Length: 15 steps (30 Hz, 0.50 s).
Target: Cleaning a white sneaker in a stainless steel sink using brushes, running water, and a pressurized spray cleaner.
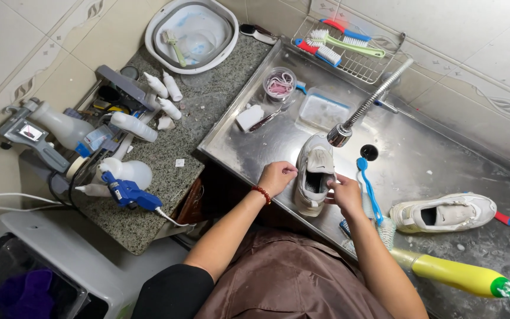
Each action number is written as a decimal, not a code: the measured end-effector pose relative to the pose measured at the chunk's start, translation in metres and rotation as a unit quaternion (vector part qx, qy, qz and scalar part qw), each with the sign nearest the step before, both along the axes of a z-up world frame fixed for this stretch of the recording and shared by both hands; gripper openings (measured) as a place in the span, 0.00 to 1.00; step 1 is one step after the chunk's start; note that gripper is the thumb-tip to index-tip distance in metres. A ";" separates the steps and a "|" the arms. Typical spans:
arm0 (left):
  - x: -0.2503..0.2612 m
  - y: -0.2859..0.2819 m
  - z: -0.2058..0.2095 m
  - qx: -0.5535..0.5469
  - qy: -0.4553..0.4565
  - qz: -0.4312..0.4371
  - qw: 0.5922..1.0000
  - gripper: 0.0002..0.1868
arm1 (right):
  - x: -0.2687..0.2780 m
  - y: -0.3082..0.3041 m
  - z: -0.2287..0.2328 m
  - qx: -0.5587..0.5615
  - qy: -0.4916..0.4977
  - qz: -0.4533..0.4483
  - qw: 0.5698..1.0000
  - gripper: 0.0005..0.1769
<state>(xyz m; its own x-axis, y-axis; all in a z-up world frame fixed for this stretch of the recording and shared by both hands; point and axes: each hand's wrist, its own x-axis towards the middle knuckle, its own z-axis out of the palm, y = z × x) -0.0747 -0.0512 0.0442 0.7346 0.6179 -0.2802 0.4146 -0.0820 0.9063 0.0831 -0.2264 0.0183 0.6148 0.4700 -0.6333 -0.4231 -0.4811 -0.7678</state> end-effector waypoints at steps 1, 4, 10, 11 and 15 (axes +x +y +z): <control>-0.001 -0.002 0.015 -0.062 0.031 0.007 0.998 0.08 | 0.000 0.000 -0.001 -0.007 0.005 0.004 1.000 0.21; 0.004 -0.006 -0.006 0.118 0.038 -0.032 0.992 0.21 | 0.004 -0.011 -0.027 -0.018 -0.018 0.046 0.999 0.21; 0.016 -0.032 0.064 -0.062 -0.169 -0.246 0.953 0.15 | 0.024 -0.048 0.037 0.107 -0.114 0.127 0.980 0.35; 0.011 -0.036 0.079 -0.058 -0.166 -0.223 0.959 0.15 | 0.025 -0.052 0.051 0.111 -0.107 0.150 0.977 0.35; -0.004 -0.047 0.117 -0.102 -0.180 -0.319 0.925 0.17 | 0.037 -0.059 0.056 0.273 0.096 0.075 0.954 0.34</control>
<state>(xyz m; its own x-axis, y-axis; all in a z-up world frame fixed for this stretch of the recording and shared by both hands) -0.0784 -0.0983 0.1612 0.9999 -0.0124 -0.0102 0.0100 -0.0172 0.9998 0.1204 -0.2857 0.0741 0.4117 0.8364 -0.3620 -0.5383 -0.0973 -0.8371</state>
